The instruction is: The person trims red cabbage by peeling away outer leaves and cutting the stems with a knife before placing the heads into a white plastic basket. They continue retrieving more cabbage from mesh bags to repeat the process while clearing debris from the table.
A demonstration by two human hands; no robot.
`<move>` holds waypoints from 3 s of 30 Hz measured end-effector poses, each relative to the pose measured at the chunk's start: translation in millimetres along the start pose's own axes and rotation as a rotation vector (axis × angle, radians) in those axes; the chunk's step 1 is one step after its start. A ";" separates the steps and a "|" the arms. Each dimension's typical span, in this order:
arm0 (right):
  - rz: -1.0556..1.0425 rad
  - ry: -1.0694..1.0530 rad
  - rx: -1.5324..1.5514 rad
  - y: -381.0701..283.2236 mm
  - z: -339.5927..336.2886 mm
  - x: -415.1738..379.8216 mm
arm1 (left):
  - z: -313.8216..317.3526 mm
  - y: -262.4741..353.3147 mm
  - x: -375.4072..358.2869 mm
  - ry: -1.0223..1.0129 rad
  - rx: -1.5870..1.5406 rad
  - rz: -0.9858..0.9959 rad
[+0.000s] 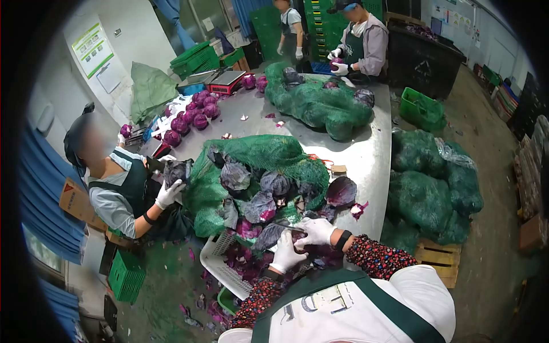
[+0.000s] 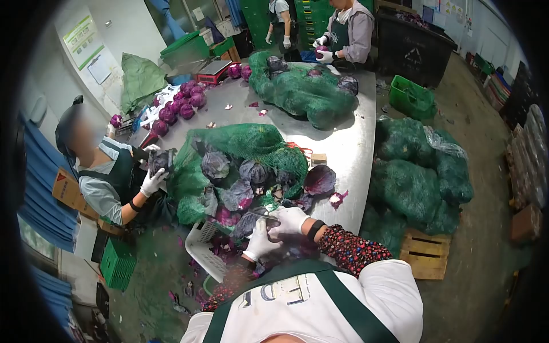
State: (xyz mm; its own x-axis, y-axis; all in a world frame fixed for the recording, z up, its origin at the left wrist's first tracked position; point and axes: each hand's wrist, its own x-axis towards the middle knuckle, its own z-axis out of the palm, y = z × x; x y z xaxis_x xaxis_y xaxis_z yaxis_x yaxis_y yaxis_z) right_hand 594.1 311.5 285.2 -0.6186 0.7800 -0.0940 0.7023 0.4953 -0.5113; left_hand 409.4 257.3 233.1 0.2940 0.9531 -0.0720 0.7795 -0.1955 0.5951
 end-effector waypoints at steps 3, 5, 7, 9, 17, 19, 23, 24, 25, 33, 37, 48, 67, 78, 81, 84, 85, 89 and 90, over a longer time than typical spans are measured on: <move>0.017 -0.089 -0.041 16.9 0.7 11.3 | 0.5 -2.6 3.0 0.075 -0.071 0.124; 0.001 -0.114 -0.037 21.9 -4.0 12.2 | 0.0 -4.1 3.7 0.074 -0.059 0.161; -0.026 -0.132 -0.061 23.6 -7.4 12.4 | -1.7 -4.2 5.3 0.071 -0.046 0.197; -0.012 -0.115 -0.050 21.8 -10.4 11.8 | -2.5 -5.2 7.7 0.047 -0.047 0.186; 0.019 -0.071 -0.129 17.2 -10.6 7.8 | -6.3 -3.8 16.6 -0.009 0.004 0.178; 0.003 -0.004 -0.125 16.6 -7.7 4.6 | -4.4 -7.7 18.0 -0.011 0.019 0.184; -0.016 0.001 -0.184 18.4 -2.5 4.6 | -8.9 -3.2 19.0 -0.048 -0.015 0.174; -0.010 0.003 -0.178 14.7 -5.0 3.2 | -8.9 -3.0 19.2 -0.057 -0.004 0.180; -0.004 0.004 -0.173 12.0 -7.0 2.6 | -8.8 -3.3 19.0 -0.058 -0.004 0.180; -0.036 0.088 -0.207 10.7 4.8 5.4 | -15.1 1.3 18.2 -0.086 0.003 0.125; -0.020 0.150 -0.176 9.9 9.9 4.0 | -12.5 -0.8 17.3 -0.055 -0.001 0.112; 0.017 0.307 -0.166 20.7 28.2 9.6 | -15.9 2.0 15.8 -0.043 -0.025 0.205; 0.405 0.305 0.058 54.1 39.8 -21.7 | -7.0 9.5 16.9 0.066 -0.201 0.183; 0.177 0.327 -0.132 22.4 56.9 -83.7 | -11.5 27.6 55.4 -0.014 -0.110 -0.008; 0.158 0.381 -0.119 31.3 54.5 -81.8 | -12.4 26.0 67.8 -0.039 -0.084 0.017; 0.226 0.324 -0.105 37.2 50.9 -76.9 | -12.2 23.9 74.3 -0.053 -0.076 0.047; 0.230 0.333 -0.110 42.5 53.1 -73.4 | -12.4 23.6 76.7 -0.071 -0.076 0.053; 0.274 0.379 -0.099 55.0 55.1 -58.1 | -10.7 20.2 85.7 -0.075 -0.128 0.009; 0.313 0.370 -0.116 56.4 53.7 -54.5 | -9.9 19.1 88.5 -0.080 -0.126 0.012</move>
State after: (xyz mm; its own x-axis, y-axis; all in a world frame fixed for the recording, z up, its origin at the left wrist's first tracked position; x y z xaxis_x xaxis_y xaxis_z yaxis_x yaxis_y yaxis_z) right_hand 648.6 276.4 215.6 -0.2201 0.9711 0.0926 0.8820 0.2387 -0.4064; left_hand 444.8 340.2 246.0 0.3501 0.9284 -0.1242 0.7012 -0.1718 0.6919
